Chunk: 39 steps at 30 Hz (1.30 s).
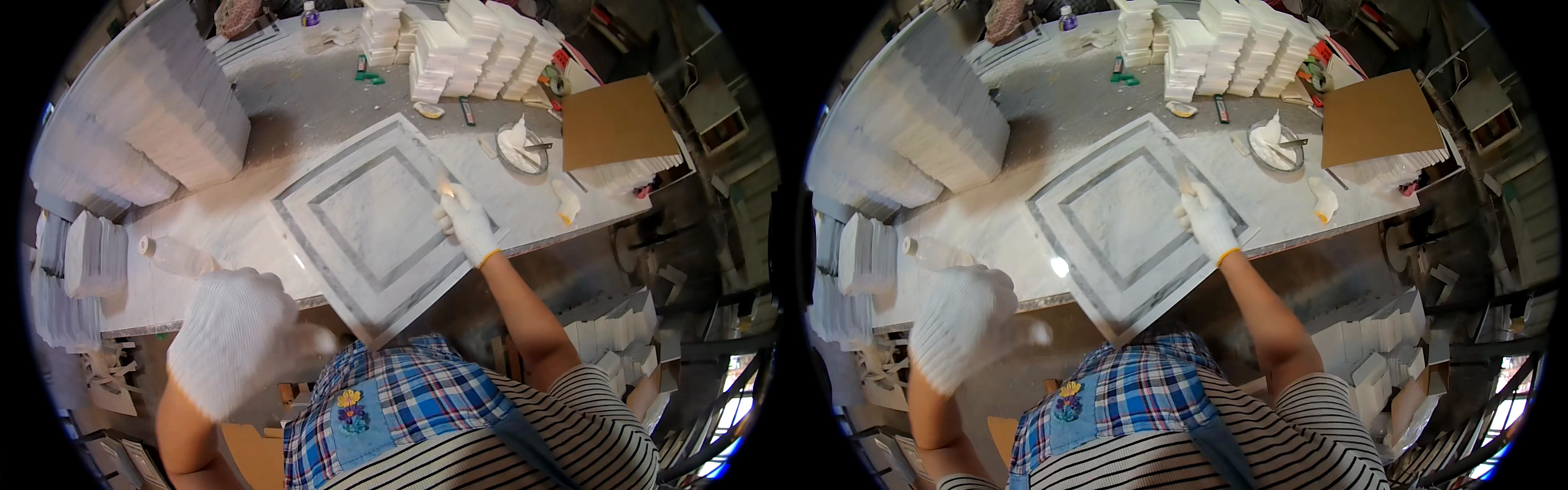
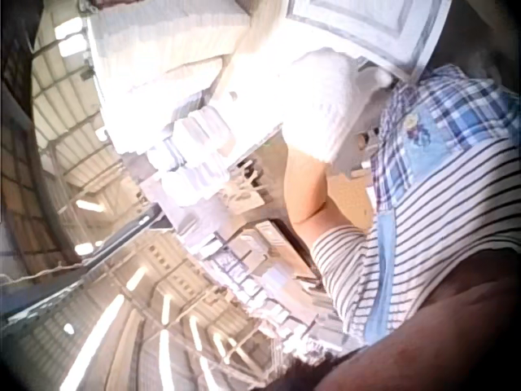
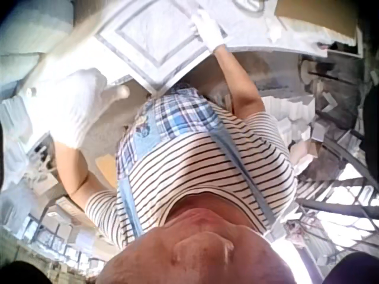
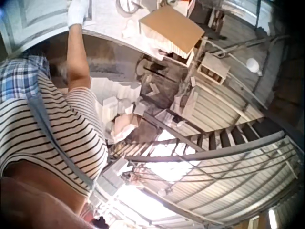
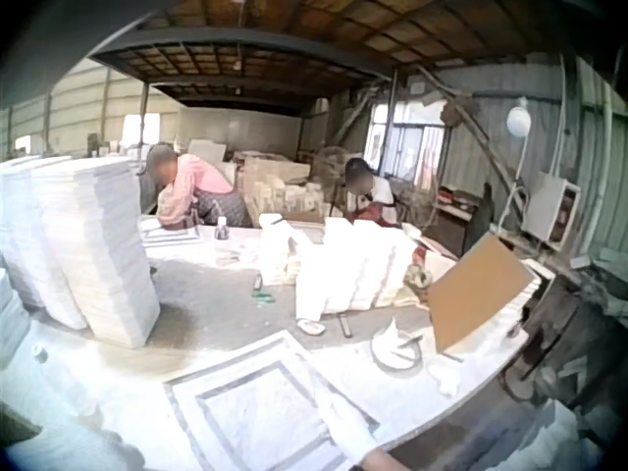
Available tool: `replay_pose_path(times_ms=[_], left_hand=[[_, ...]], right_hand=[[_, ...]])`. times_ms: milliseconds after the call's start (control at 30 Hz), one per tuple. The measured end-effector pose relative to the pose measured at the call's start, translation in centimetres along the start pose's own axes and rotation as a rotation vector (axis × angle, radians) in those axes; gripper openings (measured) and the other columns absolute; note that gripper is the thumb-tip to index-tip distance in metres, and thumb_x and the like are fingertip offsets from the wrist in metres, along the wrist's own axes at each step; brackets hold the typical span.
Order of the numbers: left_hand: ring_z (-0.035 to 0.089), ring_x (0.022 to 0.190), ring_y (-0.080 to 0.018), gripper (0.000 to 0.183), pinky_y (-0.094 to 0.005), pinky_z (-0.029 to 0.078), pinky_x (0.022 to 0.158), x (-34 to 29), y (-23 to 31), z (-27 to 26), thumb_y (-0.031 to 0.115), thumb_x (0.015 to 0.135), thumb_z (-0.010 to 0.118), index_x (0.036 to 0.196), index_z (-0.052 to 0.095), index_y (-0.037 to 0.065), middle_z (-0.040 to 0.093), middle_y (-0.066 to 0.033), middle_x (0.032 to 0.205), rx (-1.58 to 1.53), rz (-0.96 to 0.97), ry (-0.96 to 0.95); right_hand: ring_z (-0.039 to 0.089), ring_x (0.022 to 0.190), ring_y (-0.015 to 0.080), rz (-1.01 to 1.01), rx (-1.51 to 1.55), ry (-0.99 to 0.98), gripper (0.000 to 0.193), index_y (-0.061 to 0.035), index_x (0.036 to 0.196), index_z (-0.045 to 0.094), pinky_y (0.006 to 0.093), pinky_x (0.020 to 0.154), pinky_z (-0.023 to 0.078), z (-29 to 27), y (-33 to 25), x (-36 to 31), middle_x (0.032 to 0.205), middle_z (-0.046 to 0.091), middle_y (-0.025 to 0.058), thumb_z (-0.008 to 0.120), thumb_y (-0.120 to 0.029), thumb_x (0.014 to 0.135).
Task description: The person uses a small metal scraper to remove excess white paste from the edges and grooves of a square decorative panel. They repeatedly wipe the panel with a cloth, flip it to check the back, and place it on a stack of finished panels.
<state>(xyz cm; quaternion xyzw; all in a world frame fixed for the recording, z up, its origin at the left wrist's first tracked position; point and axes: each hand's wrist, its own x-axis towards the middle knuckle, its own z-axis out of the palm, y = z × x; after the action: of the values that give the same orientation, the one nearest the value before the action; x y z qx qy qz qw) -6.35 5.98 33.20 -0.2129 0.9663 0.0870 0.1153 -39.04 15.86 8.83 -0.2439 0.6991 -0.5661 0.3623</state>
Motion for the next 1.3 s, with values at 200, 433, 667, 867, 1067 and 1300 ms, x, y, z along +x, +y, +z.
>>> replay_pose_path(times_ms=[200,433,667,867,1067,1300], left_hand=[[0.059,0.06,-0.0413,0.066,-0.0479,0.048,0.063,2.4,-2.3,14.2,0.059,0.085,0.065,0.064,0.065,-0.004,0.06,-0.0247,0.062,-0.228,-0.463,0.039],[0.06,0.061,-0.0338,0.068,-0.0457,0.046,0.062,2.5,1.6,27.5,0.06,0.092,0.055,0.074,0.068,-0.004,0.059,-0.0229,0.064,-0.742,-0.893,0.117],[0.055,0.053,-0.0146,0.064,-0.0318,0.044,0.049,3.1,5.7,31.0,0.057,0.1,0.045,0.08,0.065,0.0,0.057,-0.0054,0.059,-1.175,-1.088,0.223],[0.055,0.052,-0.0154,0.06,-0.0325,0.044,0.05,4.2,6.8,30.4,0.052,0.102,0.043,0.078,0.064,0.001,0.057,-0.006,0.057,-1.15,-1.037,0.414],[0.061,0.063,-0.0202,0.057,-0.0357,0.048,0.06,4.1,7.1,30.3,0.049,0.102,0.042,0.086,0.066,-0.001,0.064,-0.0113,0.067,-1.092,-1.056,0.368],[0.067,0.083,-0.0385,0.058,-0.0438,0.05,0.075,4.7,7.4,30.4,0.051,0.101,0.042,0.099,0.068,-0.001,0.068,-0.0234,0.085,-0.948,-1.066,0.349]], right_hand=[[0.066,0.077,0.0215,-0.221,-0.385,0.062,0.032,-0.0059,0.117,0.065,0.0316,0.069,0.051,-11.6,-2.2,8.7,0.1,0.07,0.0102,0.058,-0.028,0.096],[0.067,0.097,0.0366,-0.216,-1.107,0.405,0.032,-0.0185,0.11,0.072,0.0446,0.085,0.052,-23.2,-4.1,13.8,0.106,0.071,0.0149,0.058,-0.039,0.089],[0.068,0.094,0.033,-0.231,-1.252,0.289,0.027,-0.0221,0.102,0.074,0.0451,0.082,0.052,-26.3,-3.0,16.2,0.1,0.072,0.011,0.058,-0.037,0.085],[0.067,0.096,0.0324,-0.177,-1.346,0.234,0.026,-0.024,0.102,0.074,0.0454,0.082,0.053,-26.2,-2.9,16.9,0.1,0.072,0.0111,0.058,-0.03,0.083],[0.067,0.099,0.0332,-0.205,-1.352,0.243,0.028,-0.023,0.105,0.073,0.0472,0.083,0.052,-26.0,-1.3,18.0,0.101,0.072,0.0115,0.057,-0.034,0.086],[0.065,0.102,0.0396,-0.231,-1.348,0.513,0.043,-0.0196,0.132,0.06,0.0499,0.084,0.052,-24.6,-1.5,14.4,0.124,0.062,0.018,0.048,-0.043,0.098]])
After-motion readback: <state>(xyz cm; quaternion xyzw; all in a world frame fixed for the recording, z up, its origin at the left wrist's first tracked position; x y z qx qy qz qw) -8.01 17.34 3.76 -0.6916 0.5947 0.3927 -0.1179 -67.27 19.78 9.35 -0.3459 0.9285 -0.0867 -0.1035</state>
